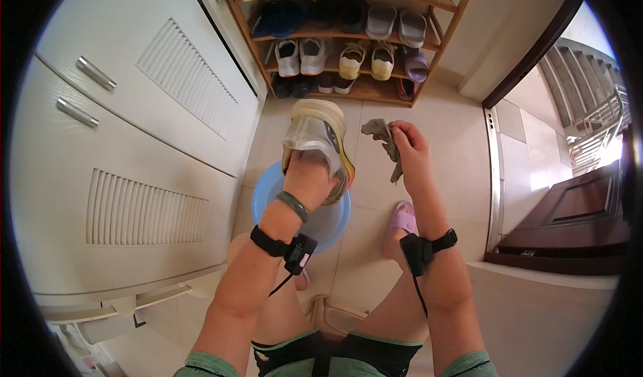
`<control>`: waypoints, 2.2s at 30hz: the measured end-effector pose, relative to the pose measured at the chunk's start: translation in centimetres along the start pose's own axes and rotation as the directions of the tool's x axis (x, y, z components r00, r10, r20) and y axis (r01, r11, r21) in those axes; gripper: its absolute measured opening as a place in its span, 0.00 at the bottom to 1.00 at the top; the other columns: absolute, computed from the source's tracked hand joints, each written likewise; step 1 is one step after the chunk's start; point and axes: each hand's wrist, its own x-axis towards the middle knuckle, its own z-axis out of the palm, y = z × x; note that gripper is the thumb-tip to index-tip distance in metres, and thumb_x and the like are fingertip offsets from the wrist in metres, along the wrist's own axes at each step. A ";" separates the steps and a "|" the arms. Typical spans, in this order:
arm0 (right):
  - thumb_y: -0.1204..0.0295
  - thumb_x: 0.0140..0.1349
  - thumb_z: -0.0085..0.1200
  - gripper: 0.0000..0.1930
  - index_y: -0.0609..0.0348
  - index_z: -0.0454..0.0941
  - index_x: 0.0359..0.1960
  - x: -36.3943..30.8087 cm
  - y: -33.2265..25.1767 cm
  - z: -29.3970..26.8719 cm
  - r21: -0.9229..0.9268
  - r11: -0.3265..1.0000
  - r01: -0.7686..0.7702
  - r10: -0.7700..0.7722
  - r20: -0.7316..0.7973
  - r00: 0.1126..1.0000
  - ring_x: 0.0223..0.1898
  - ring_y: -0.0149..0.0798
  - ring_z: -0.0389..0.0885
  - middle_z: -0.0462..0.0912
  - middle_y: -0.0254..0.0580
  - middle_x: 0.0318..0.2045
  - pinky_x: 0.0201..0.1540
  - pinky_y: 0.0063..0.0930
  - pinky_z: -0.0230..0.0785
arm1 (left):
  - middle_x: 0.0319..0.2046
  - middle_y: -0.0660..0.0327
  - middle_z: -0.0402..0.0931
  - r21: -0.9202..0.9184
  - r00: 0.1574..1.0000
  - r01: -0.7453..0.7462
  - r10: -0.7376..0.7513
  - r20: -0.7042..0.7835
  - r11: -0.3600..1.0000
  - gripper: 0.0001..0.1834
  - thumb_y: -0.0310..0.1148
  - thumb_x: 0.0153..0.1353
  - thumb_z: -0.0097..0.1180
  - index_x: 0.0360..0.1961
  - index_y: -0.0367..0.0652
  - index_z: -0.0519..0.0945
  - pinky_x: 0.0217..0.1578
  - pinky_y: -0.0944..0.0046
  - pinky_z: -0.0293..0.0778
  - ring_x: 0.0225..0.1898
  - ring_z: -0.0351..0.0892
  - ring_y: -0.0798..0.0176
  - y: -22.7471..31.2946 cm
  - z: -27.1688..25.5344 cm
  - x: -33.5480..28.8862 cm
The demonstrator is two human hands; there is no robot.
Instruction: The recorder is cleaning a shoe using a wet cloth and a bucket of water.
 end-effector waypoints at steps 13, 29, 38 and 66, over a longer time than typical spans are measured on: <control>0.72 0.63 0.48 0.09 0.61 0.74 0.43 -2.0 -2.2 1.4 0.143 0.988 0.058 -0.074 0.115 0.991 0.33 0.21 0.70 0.76 0.28 0.34 0.37 0.15 0.64 | 0.43 0.48 0.72 -0.713 0.982 0.035 -0.157 -0.106 0.700 0.18 0.28 0.53 0.57 0.45 0.33 0.72 0.47 0.61 0.67 0.46 0.71 0.53 2.1 -0.8 0.8; 0.70 0.60 0.50 0.09 0.59 0.75 0.40 -2.3 -2.2 1.5 -0.030 1.000 0.009 -0.005 0.128 0.992 0.20 0.21 0.67 0.72 0.28 0.20 0.17 0.15 0.57 | 0.31 0.41 0.75 -0.499 0.938 0.320 -0.197 0.284 0.805 0.17 0.39 0.53 0.56 0.30 0.32 0.77 0.39 0.52 0.70 0.36 0.75 0.42 0.9 0.4 0.7; 0.72 0.59 0.51 0.10 0.61 0.75 0.40 -3.3 -2.4 2.0 -0.129 0.992 -0.002 0.030 0.213 0.977 0.23 0.24 0.71 0.74 0.31 0.23 0.25 0.19 0.64 | 0.36 0.44 0.74 -0.398 0.939 0.323 -0.343 0.023 0.859 0.18 0.25 0.48 0.55 0.42 0.35 0.69 0.43 0.52 0.69 0.40 0.71 0.39 0.0 1.9 1.0; 0.75 0.58 0.46 0.11 0.58 0.70 0.43 -3.7 1.8 5.4 -0.642 0.491 0.590 -0.479 0.367 0.798 0.56 0.47 0.67 0.71 0.45 0.53 0.58 0.39 0.57 | 0.47 0.52 0.74 -0.795 0.897 0.435 -0.127 0.423 0.422 0.28 0.22 0.50 0.47 0.56 0.37 0.66 0.50 0.62 0.66 0.51 0.72 0.55 0.7 1.2 0.7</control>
